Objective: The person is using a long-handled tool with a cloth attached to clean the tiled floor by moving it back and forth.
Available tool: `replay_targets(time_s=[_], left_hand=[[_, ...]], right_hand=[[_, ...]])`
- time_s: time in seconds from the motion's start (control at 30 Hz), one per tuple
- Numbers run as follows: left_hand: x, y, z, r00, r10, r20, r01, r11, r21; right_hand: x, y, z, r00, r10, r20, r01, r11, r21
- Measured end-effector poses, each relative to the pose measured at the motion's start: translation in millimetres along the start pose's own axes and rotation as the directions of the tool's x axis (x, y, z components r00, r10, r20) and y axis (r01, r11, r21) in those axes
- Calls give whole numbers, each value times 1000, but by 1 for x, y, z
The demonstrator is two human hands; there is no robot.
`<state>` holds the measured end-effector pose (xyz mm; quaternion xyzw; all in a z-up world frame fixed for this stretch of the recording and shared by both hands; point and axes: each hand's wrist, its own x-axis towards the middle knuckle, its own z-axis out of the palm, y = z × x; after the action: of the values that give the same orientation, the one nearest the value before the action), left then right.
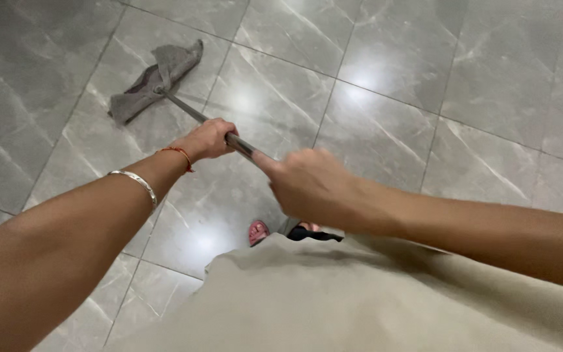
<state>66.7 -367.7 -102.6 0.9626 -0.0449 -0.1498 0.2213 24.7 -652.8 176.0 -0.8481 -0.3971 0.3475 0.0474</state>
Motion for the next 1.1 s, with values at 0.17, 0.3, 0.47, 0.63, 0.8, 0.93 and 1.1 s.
replay_targets(time_s=[0.17, 0.3, 0.47, 0.63, 0.8, 0.93, 1.1], left_hand=[[-6, 3, 15, 983, -111, 149, 106, 994, 40], [-2, 9, 21, 958, -191, 212, 172, 979, 108], [-11, 10, 16, 930, -236, 281, 202, 968, 148], [-39, 7, 1, 984, -163, 74, 157, 984, 79], [-58, 10, -16, 972, -234, 3, 233, 971, 53], [-62, 2, -19, 978, -207, -32, 207, 978, 10], [-65, -3, -11, 973, -217, 83, 213, 975, 59]], right_hand=[[-73, -29, -26, 992, 109, 62, -88, 959, -268], [-68, -34, -19, 974, 192, 120, -152, 947, -281], [-20, -26, 26, 1000, 18, -4, -18, 973, -228], [39, -25, 46, 996, -64, -59, 50, 974, -221], [33, -42, 33, 944, -243, -222, 140, 908, -396], [-20, -76, -2, 999, 35, -10, -36, 915, -401], [-64, -99, -9, 999, 43, -8, -42, 895, -445]])
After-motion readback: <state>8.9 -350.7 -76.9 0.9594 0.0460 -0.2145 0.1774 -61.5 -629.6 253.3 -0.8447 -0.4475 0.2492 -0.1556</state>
